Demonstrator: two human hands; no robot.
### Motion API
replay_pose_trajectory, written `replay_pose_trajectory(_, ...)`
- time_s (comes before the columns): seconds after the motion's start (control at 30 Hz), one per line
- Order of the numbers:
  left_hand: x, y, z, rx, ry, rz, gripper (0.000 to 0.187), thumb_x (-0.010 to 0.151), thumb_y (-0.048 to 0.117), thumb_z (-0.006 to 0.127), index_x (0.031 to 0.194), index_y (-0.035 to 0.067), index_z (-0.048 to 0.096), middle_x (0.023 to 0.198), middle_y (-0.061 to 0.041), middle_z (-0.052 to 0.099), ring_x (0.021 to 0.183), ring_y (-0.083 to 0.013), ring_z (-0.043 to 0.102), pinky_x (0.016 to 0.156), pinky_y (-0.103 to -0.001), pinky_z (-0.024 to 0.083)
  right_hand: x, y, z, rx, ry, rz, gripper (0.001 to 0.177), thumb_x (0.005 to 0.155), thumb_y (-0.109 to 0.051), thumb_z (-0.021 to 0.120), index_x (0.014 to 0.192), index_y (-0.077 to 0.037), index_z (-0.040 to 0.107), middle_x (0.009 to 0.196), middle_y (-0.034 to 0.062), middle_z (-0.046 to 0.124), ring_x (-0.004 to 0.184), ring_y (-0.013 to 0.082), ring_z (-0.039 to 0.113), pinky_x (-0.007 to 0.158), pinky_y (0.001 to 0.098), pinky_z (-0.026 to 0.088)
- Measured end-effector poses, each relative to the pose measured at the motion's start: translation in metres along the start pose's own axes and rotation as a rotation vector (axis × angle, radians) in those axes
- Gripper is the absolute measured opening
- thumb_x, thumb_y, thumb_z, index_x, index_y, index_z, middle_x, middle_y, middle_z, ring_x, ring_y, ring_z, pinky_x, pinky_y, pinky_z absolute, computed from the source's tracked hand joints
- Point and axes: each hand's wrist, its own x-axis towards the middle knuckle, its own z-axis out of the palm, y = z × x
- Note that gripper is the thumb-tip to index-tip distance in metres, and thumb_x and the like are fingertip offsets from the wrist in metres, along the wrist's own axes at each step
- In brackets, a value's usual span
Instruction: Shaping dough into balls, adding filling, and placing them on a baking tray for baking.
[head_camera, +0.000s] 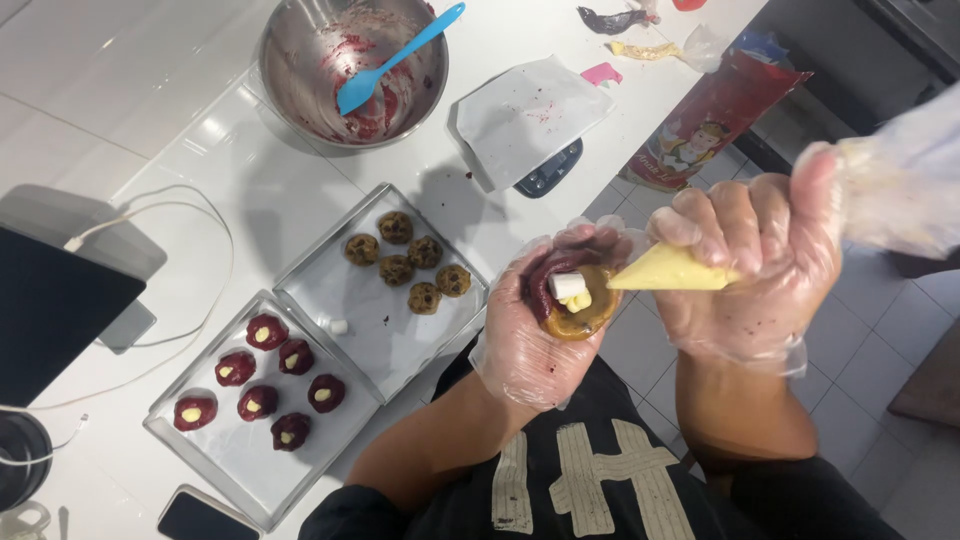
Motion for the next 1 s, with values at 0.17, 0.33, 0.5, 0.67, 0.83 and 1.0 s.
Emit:
replay_pose_trajectory(0.17, 0.029, 0.017, -0.017, -0.050, 0.229, 0.004, 0.035, 0.106, 0.021, 0.048, 0.114, -0.005, 0.069, 0.117, -0.022, 0.072, 0.118, -0.0361, 0.067, 0.105, -0.043, 0.055, 0.033, -0.024, -0.087, 0.087, 0.277, -0.030, 0.056, 0.115, -0.032, 0.041, 0.077, -0.006, 0.073, 0.082, 0.0070, 0.073, 0.091, 0.0218, 0.071, 0.101, 0.0371, 0.052)
replay_pose_trajectory(0.33, 0.093, 0.038, -0.041, -0.110, 0.599, 0.252, 0.034, 0.092, 0.020, 0.059, 0.111, -0.006, 0.070, 0.115, -0.027, 0.072, 0.115, -0.0396, 0.068, 0.108, -0.054, 0.050, 0.114, -0.017, -0.250, -0.093, 1.174, 0.100, 0.047, 0.103, -0.052, 0.025, 0.072, -0.022, 0.044, 0.064, -0.0074, 0.051, 0.062, 0.0111, 0.058, 0.063, 0.0294, 0.056)
replay_pose_trajectory(0.5, 0.166, 0.042, -0.036, -0.052, 0.723, 0.427, 0.033, 0.091, 0.020, 0.058, 0.110, -0.004, 0.069, 0.114, -0.024, 0.072, 0.114, -0.0390, 0.069, 0.107, -0.054, 0.051, 0.197, 0.044, -0.406, -0.140, 1.341, 0.321, 0.027, 0.102, -0.040, 0.045, 0.086, -0.021, 0.056, 0.083, -0.0051, 0.061, 0.081, 0.0188, 0.066, 0.074, 0.0336, 0.059)
replay_pose_trajectory(0.67, 0.229, 0.040, -0.025, -0.114, 0.817, 0.567, 0.028, 0.092, 0.018, 0.059, 0.110, 0.000, 0.071, 0.112, -0.018, 0.074, 0.112, -0.0352, 0.071, 0.104, -0.052, 0.053, 0.295, 0.107, -0.422, -0.149, 1.261, 0.374, 0.021, 0.095, -0.030, 0.057, 0.092, -0.012, 0.068, 0.094, 0.0123, 0.069, 0.089, 0.0323, 0.069, 0.079, 0.0410, 0.058)
replay_pose_trajectory(0.83, 0.267, 0.034, -0.014, -0.107, 0.788, 0.621, 0.027, 0.091, 0.018, 0.060, 0.107, -0.002, 0.069, 0.108, -0.018, 0.071, 0.109, -0.0354, 0.069, 0.102, -0.053, 0.054, 0.341, 0.130, -0.346, -0.379, 0.883, 0.598, 0.042, 0.094, -0.031, 0.069, 0.115, 0.005, 0.064, 0.101, 0.0222, 0.068, 0.086, 0.0298, 0.068, 0.071, 0.0334, 0.060)
replay_pose_trajectory(1.0, 0.289, 0.039, -0.028, -0.117, 0.752, 0.625, 0.029, 0.091, 0.019, 0.060, 0.108, -0.002, 0.067, 0.108, -0.018, 0.070, 0.111, -0.0357, 0.068, 0.103, -0.053, 0.053, 0.319, 0.125, -0.457, -1.750, 0.274, 0.301, 0.014, 0.082, -0.027, 0.079, 0.096, -0.023, 0.080, 0.090, 0.0018, 0.077, 0.091, 0.0235, 0.075, 0.084, 0.0371, 0.061)
